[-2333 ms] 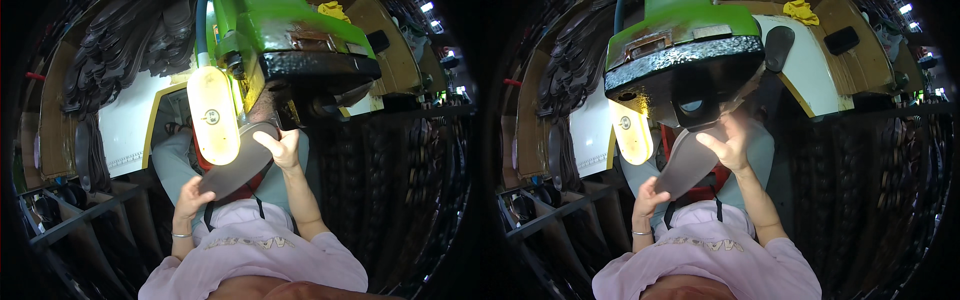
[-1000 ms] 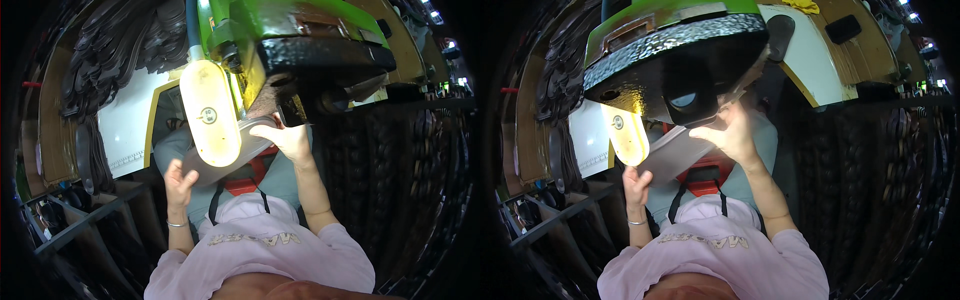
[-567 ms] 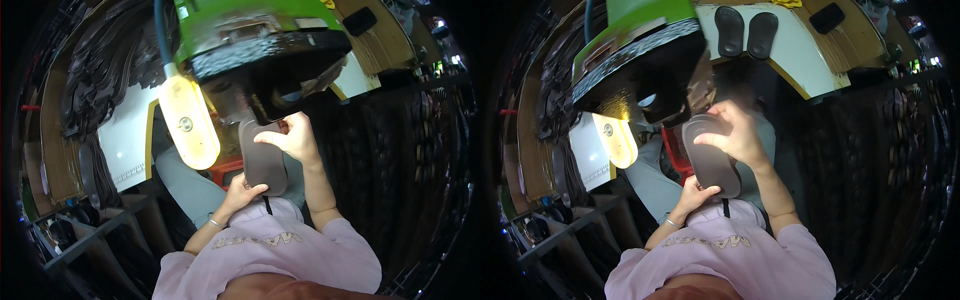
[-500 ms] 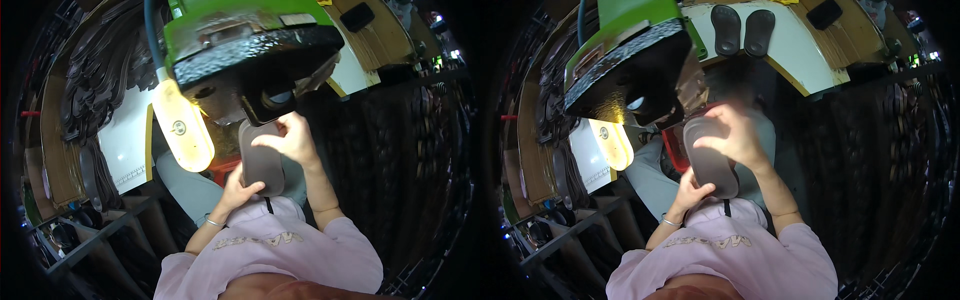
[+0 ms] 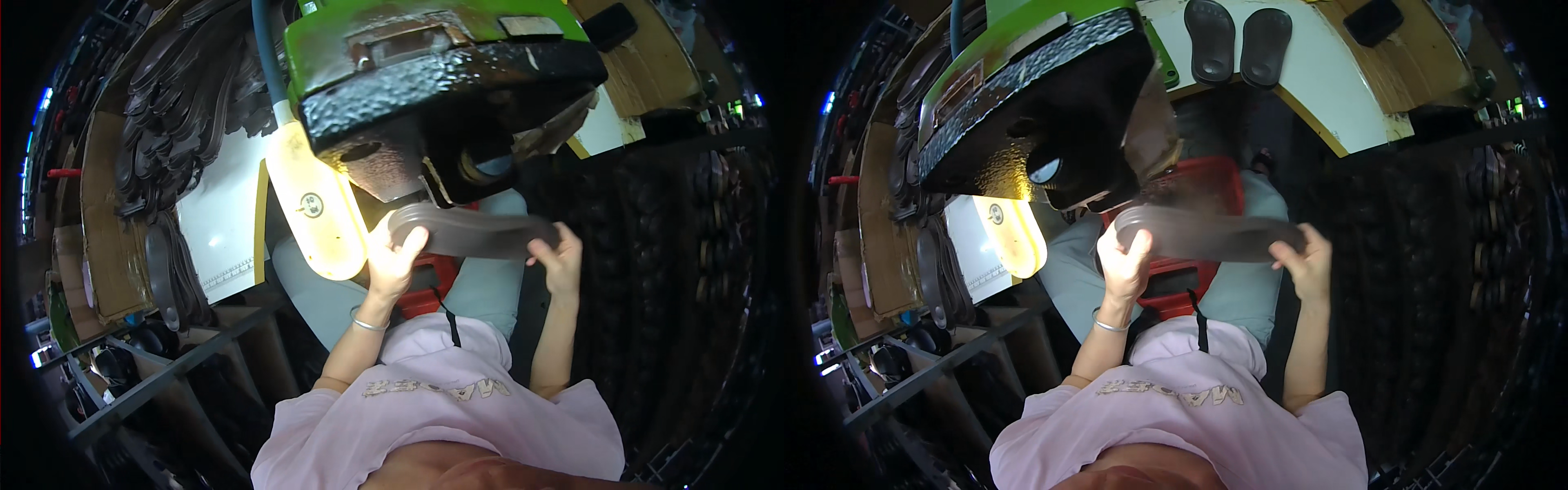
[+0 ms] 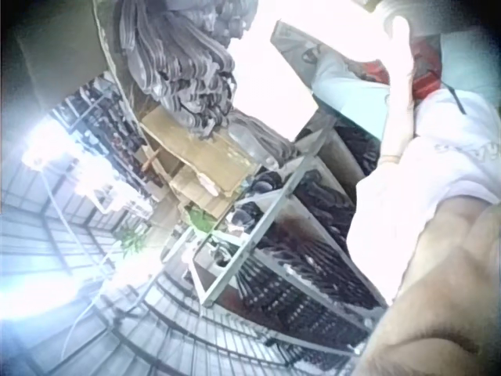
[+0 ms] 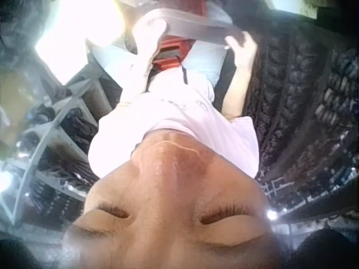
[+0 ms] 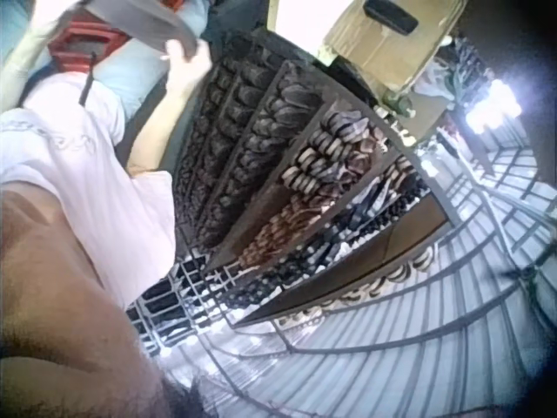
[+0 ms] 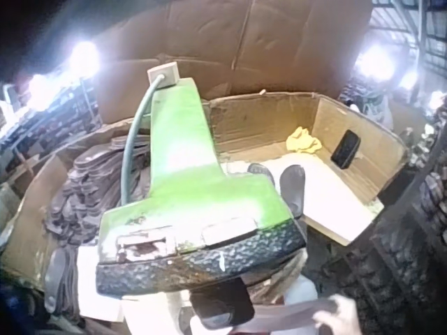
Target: The person sits at a green grinding machine and repeatedly presses the edges of shoe insoles against the grinding wheel. They handle the insoles one by one, rotating them to grind different edges, and place the finished insoles on a nearby surface.
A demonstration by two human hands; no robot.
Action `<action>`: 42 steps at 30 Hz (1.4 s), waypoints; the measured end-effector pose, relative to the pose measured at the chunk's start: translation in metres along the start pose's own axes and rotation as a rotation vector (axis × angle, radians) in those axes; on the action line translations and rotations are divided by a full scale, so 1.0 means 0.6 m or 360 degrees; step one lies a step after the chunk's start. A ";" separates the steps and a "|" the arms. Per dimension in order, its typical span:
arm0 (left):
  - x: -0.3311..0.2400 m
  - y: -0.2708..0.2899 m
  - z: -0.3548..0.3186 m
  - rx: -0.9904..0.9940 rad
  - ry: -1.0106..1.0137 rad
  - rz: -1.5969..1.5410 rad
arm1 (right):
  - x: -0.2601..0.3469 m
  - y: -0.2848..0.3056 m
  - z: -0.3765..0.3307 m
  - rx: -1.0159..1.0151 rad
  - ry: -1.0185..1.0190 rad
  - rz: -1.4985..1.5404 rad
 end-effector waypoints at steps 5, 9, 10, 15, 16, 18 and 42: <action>-0.022 -0.027 0.035 -0.0034 -0.0071 0.0487 | 0.094 -0.002 0.067 -0.0220 0.0454 0.0230; -0.054 -0.013 0.030 -0.0123 -0.0157 0.0421 | 0.123 -0.053 0.111 -0.0120 0.0530 0.0248; -0.054 0.005 0.023 -0.0155 -0.0190 0.0455 | 0.117 -0.068 0.119 -0.0075 0.0521 0.0251; -0.058 0.118 -0.011 -0.0386 -0.0140 0.0021 | 0.076 -0.159 0.113 0.0235 0.0552 0.0394; -0.067 0.126 -0.016 -0.0341 -0.0143 0.0115 | 0.064 -0.165 0.106 0.0337 0.0564 0.0372; -0.071 0.129 -0.019 -0.0221 -0.0135 0.0281 | 0.045 -0.138 0.104 0.0313 0.0436 0.0445; -0.287 0.585 -0.133 -0.1672 0.0441 0.3389 | 0.087 -0.234 0.469 -0.0429 0.0145 -0.1812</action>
Point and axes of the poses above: each hand's wrist, its own z-axis towards the middle knuckle, its own y-axis out of the back of the hand, x = y × z, the point moved 5 cm from there along z, towards the middle knuckle, and after that the axes turned 5 degrees about z, right-handed, at the moved point
